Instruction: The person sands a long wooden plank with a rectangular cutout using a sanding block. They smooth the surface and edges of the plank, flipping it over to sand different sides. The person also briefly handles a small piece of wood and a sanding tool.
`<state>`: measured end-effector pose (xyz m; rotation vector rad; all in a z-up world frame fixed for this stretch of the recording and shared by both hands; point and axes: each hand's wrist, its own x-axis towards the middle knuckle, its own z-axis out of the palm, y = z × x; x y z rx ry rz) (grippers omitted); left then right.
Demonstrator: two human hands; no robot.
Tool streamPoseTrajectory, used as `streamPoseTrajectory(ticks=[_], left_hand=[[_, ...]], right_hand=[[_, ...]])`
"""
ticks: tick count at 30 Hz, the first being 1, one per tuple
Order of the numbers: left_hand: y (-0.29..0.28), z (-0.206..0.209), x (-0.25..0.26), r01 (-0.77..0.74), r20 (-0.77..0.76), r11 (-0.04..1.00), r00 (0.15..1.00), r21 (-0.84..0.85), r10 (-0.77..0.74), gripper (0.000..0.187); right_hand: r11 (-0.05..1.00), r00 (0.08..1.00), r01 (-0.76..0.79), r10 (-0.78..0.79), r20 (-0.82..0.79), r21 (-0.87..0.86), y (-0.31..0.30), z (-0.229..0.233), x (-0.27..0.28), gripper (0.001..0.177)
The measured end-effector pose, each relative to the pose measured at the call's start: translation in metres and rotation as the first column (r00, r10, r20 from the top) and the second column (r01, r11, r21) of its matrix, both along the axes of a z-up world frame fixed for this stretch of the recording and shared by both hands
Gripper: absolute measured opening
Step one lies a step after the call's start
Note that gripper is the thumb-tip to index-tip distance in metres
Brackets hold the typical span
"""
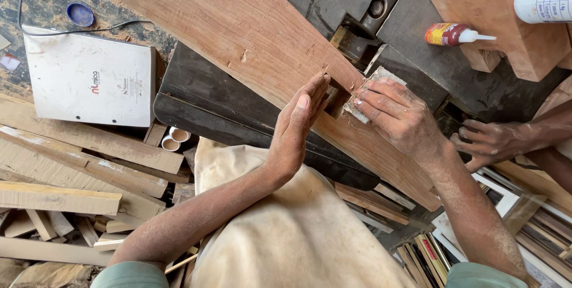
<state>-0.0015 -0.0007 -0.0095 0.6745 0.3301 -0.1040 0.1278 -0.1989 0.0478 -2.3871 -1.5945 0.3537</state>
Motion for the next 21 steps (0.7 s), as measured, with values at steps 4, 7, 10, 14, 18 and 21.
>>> streamPoseTrajectory(ticks=[4,7,10,14,18,21], left_hand=[[0.0,0.0,0.003,0.007,-0.008,0.999,1.0,-0.031,-0.008,0.071],[0.001,0.002,0.005,0.038,-0.016,0.999,0.999,0.009,-0.038,0.073],[0.001,0.001,0.003,0.082,-0.02,0.996,0.996,0.042,-0.081,0.076],[-0.004,-0.002,0.005,0.139,-0.083,0.99,0.987,0.006,-0.138,0.077],[-0.004,-0.001,0.008,0.221,-0.141,0.974,0.967,0.059,-0.211,0.076],[-0.002,0.004,0.015,0.303,-0.133,0.939,0.95,0.162,-0.283,0.075]], right_hand=[[0.999,1.0,-0.011,0.012,0.019,-0.042,-0.006,0.001,-0.003,0.032],[0.997,0.999,-0.015,0.017,0.028,-0.07,-0.009,0.001,-0.005,0.029],[0.995,0.999,-0.022,0.026,0.042,-0.097,-0.012,0.0,-0.009,0.027],[0.994,0.999,-0.012,0.018,0.047,-0.106,-0.015,0.0,-0.013,0.029],[0.991,1.0,0.001,0.003,0.028,-0.13,-0.018,0.003,-0.017,0.031],[0.992,1.0,0.013,-0.013,0.007,-0.124,-0.02,0.006,-0.021,0.03]])
